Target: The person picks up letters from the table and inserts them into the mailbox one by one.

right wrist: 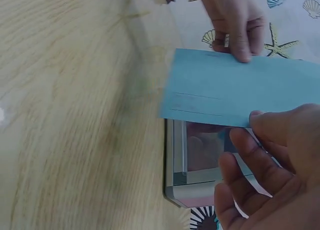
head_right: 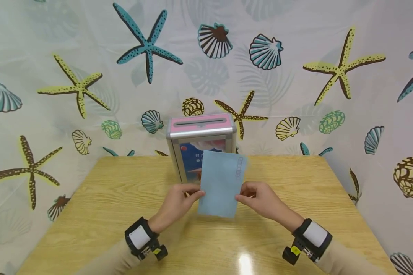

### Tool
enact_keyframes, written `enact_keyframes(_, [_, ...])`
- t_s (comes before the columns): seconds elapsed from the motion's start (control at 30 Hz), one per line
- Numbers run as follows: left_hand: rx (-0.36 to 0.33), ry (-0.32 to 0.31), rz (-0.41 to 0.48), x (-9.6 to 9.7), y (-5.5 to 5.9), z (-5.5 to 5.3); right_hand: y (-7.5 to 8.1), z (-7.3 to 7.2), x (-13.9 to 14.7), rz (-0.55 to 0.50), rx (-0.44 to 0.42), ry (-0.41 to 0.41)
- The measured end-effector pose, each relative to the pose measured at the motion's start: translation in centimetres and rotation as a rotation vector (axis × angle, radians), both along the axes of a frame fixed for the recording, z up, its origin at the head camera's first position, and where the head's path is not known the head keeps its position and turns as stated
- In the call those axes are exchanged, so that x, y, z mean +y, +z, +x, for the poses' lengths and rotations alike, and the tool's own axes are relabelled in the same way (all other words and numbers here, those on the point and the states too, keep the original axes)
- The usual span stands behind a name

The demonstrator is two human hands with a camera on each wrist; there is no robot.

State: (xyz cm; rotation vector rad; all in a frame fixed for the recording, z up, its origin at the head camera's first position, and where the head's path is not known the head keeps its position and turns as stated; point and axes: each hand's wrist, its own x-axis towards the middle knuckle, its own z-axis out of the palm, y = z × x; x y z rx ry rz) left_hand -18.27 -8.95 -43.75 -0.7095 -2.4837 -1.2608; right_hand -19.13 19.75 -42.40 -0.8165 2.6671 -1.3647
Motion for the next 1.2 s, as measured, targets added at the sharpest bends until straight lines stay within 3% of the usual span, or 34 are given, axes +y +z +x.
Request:
enact_keyframes(0.13, [0.074,0.008,0.073,0.0,1.1,-0.1,-0.1,0.2,-0.4,0.027,0.049,0.028])
enact_keyframes(0.27, [0.198,0.007,0.151,-0.1,2.6,-0.4,0.4,-0.4,-1.1,0.053,0.1,0.021])
enact_keyframes(0.47, [0.373,0.038,0.194,-0.4,6.2,-1.3,2.7,-1.6,-2.7,0.03,0.256,-0.011])
enact_keyframes(0.6, [0.427,0.073,0.167,-0.8,9.3,-1.9,5.2,-2.4,-3.5,0.002,0.385,-0.033])
enact_keyframes(0.77, [0.504,0.04,0.104,-1.5,13.4,-2.8,8.0,-3.7,-4.4,-0.059,0.561,-0.072])
enact_keyframes(0.93, [0.584,0.072,0.061,-2.1,16.9,-4.3,10.7,-5.6,-5.3,-0.128,0.679,-0.101])
enact_keyframes(1.07, [0.599,0.098,0.062,-2.4,18.7,-5.9,12.8,-7.2,-5.7,-0.128,0.691,-0.156])
enact_keyframes(1.2, [0.573,0.128,0.067,-2.7,19.4,-7.3,14.3,-9.0,-6.1,-0.089,0.695,-0.173])
